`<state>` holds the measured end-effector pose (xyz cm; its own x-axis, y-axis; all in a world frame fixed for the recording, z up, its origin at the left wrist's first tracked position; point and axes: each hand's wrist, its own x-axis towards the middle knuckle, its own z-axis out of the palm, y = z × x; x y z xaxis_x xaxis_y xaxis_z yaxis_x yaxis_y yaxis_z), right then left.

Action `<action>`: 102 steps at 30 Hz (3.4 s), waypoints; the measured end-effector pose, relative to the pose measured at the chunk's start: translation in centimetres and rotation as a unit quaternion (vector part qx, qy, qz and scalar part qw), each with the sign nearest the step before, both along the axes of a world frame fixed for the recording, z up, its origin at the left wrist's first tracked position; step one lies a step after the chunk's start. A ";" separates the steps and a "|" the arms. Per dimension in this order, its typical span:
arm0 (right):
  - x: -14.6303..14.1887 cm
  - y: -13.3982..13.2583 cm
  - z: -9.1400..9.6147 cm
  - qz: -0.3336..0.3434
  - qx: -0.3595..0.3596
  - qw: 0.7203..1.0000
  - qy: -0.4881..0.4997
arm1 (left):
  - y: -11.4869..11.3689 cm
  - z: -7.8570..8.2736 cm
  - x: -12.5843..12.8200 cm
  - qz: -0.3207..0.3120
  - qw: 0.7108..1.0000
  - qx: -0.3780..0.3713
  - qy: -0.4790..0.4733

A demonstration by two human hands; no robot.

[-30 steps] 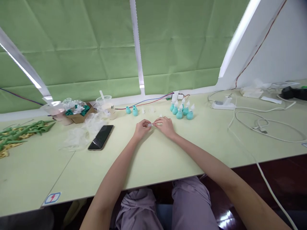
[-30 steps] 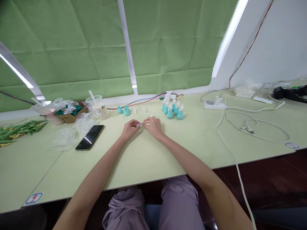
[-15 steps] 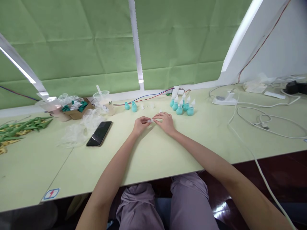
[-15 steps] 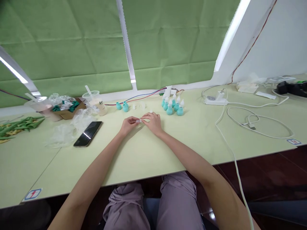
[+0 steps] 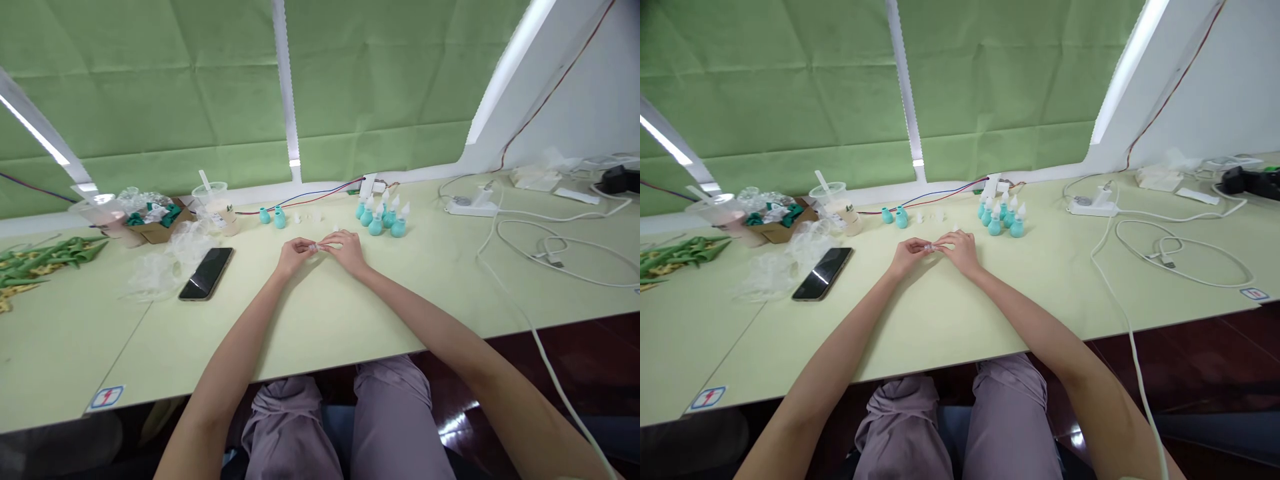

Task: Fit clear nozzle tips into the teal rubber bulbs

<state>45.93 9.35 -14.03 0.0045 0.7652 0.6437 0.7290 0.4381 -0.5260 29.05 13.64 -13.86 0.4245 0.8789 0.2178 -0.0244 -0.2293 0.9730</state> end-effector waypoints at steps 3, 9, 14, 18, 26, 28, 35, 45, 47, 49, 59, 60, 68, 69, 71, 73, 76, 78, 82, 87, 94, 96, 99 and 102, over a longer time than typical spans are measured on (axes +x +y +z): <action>0.1 0.1 0.0 0.010 -0.014 0.999 0.040 | -0.1 0.0 0.0 -0.002 1.000 0.006 -0.001; 0.4 0.3 0.0 0.021 -0.035 0.998 0.049 | -0.3 0.1 0.1 0.000 1.000 0.003 0.005; 0.6 0.3 0.2 0.023 -0.004 0.999 0.022 | -0.5 0.3 0.2 -0.032 0.999 -0.022 -0.010; 0.6 0.2 0.3 0.042 -0.001 0.999 0.030 | -0.6 0.3 0.1 -0.054 0.998 -0.032 -0.016; 0.5 0.2 0.2 0.086 -0.039 0.993 0.069 | -0.7 0.4 0.2 -0.035 0.998 -0.043 0.006; 0.7 0.2 0.2 0.111 -0.068 0.987 0.099 | -0.8 0.5 0.2 -0.042 0.998 -0.042 0.006; 0.6 0.3 -0.2 0.214 -0.239 0.883 0.343 | -0.8 1.2 0.2 0.021 1.000 -0.017 0.010; 0.1 -0.1 -0.5 0.218 -0.299 0.814 0.447 | -0.8 0.8 1.3 0.038 0.999 0.019 0.008; 0.2 -0.1 -0.4 0.219 -0.307 0.812 0.445 | -0.9 0.6 1.4 0.046 0.998 0.028 0.008; 0.4 -0.2 -0.4 0.220 -0.311 0.811 0.443 | -1.0 0.5 1.4 0.048 0.998 0.041 0.012; 0.6 -0.1 -0.2 0.234 -0.323 0.805 0.440 | -0.9 0.8 0.8 0.059 0.965 0.228 0.117; 0.5 -0.2 0.0 0.226 -0.330 0.811 0.428 | -1.0 0.8 0.8 0.070 0.960 0.238 0.132; 0.3 -0.7 0.9 0.197 -0.301 0.843 0.400 | -1.0 0.9 0.6 0.076 0.954 0.261 0.126; 0.3 -0.6 0.8 0.196 -0.301 0.845 0.396 | -1.0 0.9 0.6 0.076 0.954 0.258 0.128; 0.5 -0.5 0.6 0.196 -0.311 0.846 0.388 | -1.0 0.9 0.7 0.078 0.955 0.256 0.127; 0.7 -0.3 0.5 0.209 -0.328 0.838 0.382 | -1.2 1.0 0.8 0.080 0.955 0.257 0.122; 1.2 -0.2 0.5 0.248 -0.343 0.821 0.383 | -1.3 1.1 0.8 0.077 0.955 0.260 0.119; 1.3 -0.2 0.5 0.251 -0.345 0.820 0.380 | -1.2 1.0 0.8 0.074 0.954 0.263 0.124; 1.3 -0.3 0.5 0.220 -0.343 0.831 0.378 | -1.1 0.7 0.8 0.067 0.954 0.261 0.131; 0.8 -0.1 0.3 0.207 -0.290 0.835 0.419 | -1.2 1.0 1.0 0.086 0.968 0.220 0.079; -0.2 -0.3 0.1 0.211 -0.282 0.822 0.449 | -1.4 1.3 1.0 0.070 0.985 0.141 0.072; -0.4 -0.4 0.1 0.210 -0.288 0.830 0.428 | -1.0 0.9 1.0 0.065 0.990 0.114 0.053; -0.4 0.2 0.2 0.201 -0.296 0.855 0.375 | -0.1 0.7 0.6 0.065 0.996 0.064 -0.001; 0.4 1.5 0.6 0.079 -0.239 0.935 0.250 | 0.8 1.1 -0.5 0.084 0.993 0.008 -0.081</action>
